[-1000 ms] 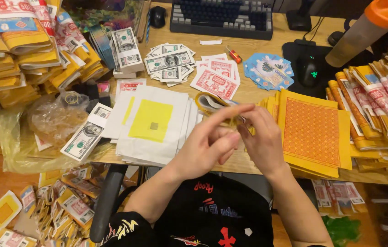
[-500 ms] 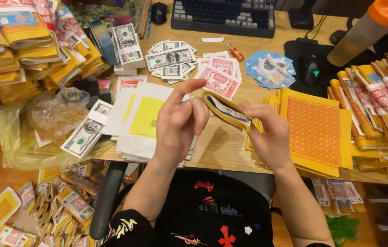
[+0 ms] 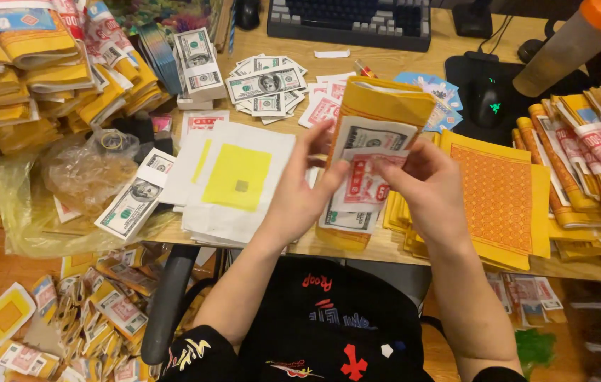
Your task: The person places stacks of paper money into yellow envelopes, folds the flaps, and sets them aside. The person repeats this process with multiple envelopes and different denominations of paper money.
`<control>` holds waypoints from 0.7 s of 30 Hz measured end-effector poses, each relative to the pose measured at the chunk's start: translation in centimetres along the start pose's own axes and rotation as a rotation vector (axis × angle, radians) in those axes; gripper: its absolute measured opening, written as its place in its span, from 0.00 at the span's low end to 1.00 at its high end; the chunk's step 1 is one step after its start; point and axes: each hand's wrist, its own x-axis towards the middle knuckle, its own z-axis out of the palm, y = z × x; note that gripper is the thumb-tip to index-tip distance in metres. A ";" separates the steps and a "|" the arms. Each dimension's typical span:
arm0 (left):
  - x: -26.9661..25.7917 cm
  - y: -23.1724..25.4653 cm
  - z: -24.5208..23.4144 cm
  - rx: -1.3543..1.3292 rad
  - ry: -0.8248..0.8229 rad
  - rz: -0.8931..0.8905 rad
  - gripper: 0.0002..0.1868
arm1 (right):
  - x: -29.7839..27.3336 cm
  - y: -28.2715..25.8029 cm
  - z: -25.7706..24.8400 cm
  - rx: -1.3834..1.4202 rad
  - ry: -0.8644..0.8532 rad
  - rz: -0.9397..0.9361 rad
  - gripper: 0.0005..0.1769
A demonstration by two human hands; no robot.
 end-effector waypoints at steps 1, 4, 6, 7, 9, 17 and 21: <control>0.4 -0.5 0.4 -0.001 0.004 -0.004 0.34 | -0.1 0.3 -0.1 -0.002 -0.003 0.005 0.16; 1.3 -1.3 1.1 -0.138 -0.031 -0.081 0.17 | 0.1 1.1 -0.4 -0.114 -0.039 0.004 0.07; 1.3 -1.0 1.5 -0.307 0.143 -0.094 0.18 | 0.2 1.4 -0.9 -0.214 -0.135 -0.095 0.05; 1.3 -0.9 1.3 -0.310 0.144 -0.100 0.18 | 0.2 2.1 -1.3 -0.218 -0.135 -0.089 0.05; 1.6 -0.6 0.8 -0.216 0.209 -0.027 0.18 | 0.3 3.6 -2.0 -0.191 -0.188 0.000 0.07; 0.8 -2.4 1.1 -0.142 0.149 -0.050 0.18 | 1.0 1.2 -0.8 -0.348 -0.257 -0.047 0.06; 1.0 -1.8 0.6 -0.158 0.197 -0.017 0.16 | 0.5 0.4 -0.6 -0.331 -0.378 0.008 0.05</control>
